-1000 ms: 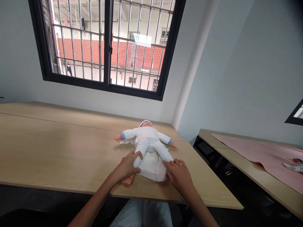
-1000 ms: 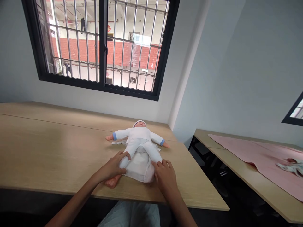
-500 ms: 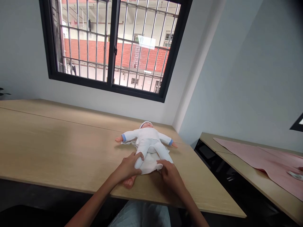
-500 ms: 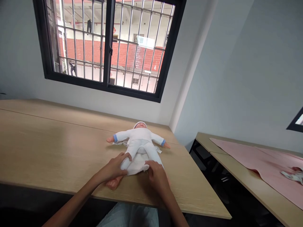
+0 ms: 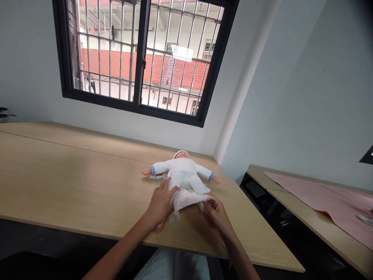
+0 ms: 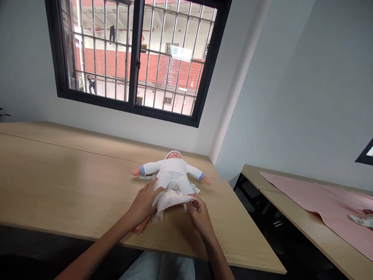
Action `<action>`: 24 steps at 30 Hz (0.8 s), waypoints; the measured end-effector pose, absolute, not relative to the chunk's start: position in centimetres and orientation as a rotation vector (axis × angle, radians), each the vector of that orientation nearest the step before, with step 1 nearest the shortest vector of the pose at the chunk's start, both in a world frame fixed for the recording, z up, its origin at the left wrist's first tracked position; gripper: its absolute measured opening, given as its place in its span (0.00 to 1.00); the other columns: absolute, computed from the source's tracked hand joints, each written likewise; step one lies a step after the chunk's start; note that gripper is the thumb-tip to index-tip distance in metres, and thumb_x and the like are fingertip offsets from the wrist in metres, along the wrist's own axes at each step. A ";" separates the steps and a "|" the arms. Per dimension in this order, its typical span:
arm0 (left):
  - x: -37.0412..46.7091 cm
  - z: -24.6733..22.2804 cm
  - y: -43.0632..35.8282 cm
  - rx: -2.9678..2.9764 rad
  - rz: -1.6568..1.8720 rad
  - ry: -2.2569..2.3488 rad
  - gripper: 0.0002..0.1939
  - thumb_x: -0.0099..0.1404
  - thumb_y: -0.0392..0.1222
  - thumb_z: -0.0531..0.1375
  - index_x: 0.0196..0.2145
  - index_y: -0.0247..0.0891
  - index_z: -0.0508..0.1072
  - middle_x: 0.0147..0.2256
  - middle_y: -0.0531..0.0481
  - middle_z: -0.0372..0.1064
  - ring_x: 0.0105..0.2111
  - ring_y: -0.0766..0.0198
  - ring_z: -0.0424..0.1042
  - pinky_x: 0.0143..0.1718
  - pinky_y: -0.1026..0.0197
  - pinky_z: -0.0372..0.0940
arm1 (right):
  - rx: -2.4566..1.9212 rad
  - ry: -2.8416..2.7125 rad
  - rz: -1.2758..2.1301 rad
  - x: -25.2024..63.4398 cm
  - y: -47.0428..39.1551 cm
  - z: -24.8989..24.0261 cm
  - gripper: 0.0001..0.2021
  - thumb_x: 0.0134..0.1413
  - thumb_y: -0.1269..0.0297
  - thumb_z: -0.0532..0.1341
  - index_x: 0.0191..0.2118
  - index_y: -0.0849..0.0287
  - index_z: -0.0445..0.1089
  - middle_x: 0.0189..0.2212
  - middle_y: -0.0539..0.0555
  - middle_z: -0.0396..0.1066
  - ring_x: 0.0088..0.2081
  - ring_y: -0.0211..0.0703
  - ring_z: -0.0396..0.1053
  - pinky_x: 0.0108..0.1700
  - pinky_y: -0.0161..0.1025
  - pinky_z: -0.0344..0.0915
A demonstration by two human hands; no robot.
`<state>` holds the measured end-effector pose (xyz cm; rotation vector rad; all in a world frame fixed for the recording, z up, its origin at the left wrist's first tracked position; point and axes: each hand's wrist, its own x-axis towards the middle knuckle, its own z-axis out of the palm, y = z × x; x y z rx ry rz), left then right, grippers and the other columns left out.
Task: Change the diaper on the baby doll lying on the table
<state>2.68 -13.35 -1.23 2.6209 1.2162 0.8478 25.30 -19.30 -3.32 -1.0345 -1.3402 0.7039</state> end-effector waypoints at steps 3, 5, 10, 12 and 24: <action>3.1 -1.6 -12.7 2.659 0.945 1.098 0.20 0.55 0.26 0.53 0.43 0.41 0.71 0.62 0.41 0.54 0.64 0.50 0.49 0.60 0.47 0.55 | -1.022 -1.320 0.717 25.2 -19.3 -3.4 0.17 0.49 0.50 0.65 0.38 0.60 0.73 0.38 0.58 0.74 0.42 0.50 0.70 0.46 0.40 0.65; 3.3 -2.1 -12.1 2.616 1.037 0.977 0.19 0.55 0.25 0.51 0.40 0.40 0.71 0.61 0.42 0.56 0.64 0.53 0.50 0.59 0.51 0.57 | -1.025 -1.283 0.703 25.1 -19.3 -3.5 0.18 0.50 0.50 0.65 0.40 0.60 0.73 0.40 0.58 0.74 0.44 0.51 0.70 0.48 0.42 0.64; 3.7 -1.6 -10.2 2.333 1.147 0.758 0.09 0.59 0.32 0.53 0.33 0.39 0.72 0.58 0.43 0.61 0.62 0.53 0.55 0.60 0.50 0.55 | -1.073 -1.247 0.603 24.9 -18.4 -2.9 0.20 0.53 0.48 0.61 0.42 0.60 0.72 0.45 0.60 0.73 0.47 0.53 0.70 0.49 0.43 0.65; 3.8 -0.4 -9.4 2.213 1.137 0.701 0.08 0.60 0.36 0.54 0.34 0.39 0.73 0.52 0.43 0.68 0.55 0.52 0.63 0.58 0.50 0.58 | -1.105 -1.290 0.538 25.1 -17.2 -2.0 0.20 0.54 0.47 0.60 0.42 0.60 0.71 0.44 0.59 0.73 0.46 0.52 0.70 0.48 0.43 0.65; 6.1 3.9 -0.7 1.925 0.782 0.716 0.19 0.66 0.54 0.56 0.29 0.34 0.70 0.20 0.55 0.64 0.19 0.70 0.62 0.21 0.67 0.60 | -1.470 -1.233 0.131 26.8 -7.3 2.6 0.17 0.58 0.49 0.46 0.33 0.56 0.61 0.34 0.59 0.70 0.36 0.52 0.67 0.40 0.43 0.60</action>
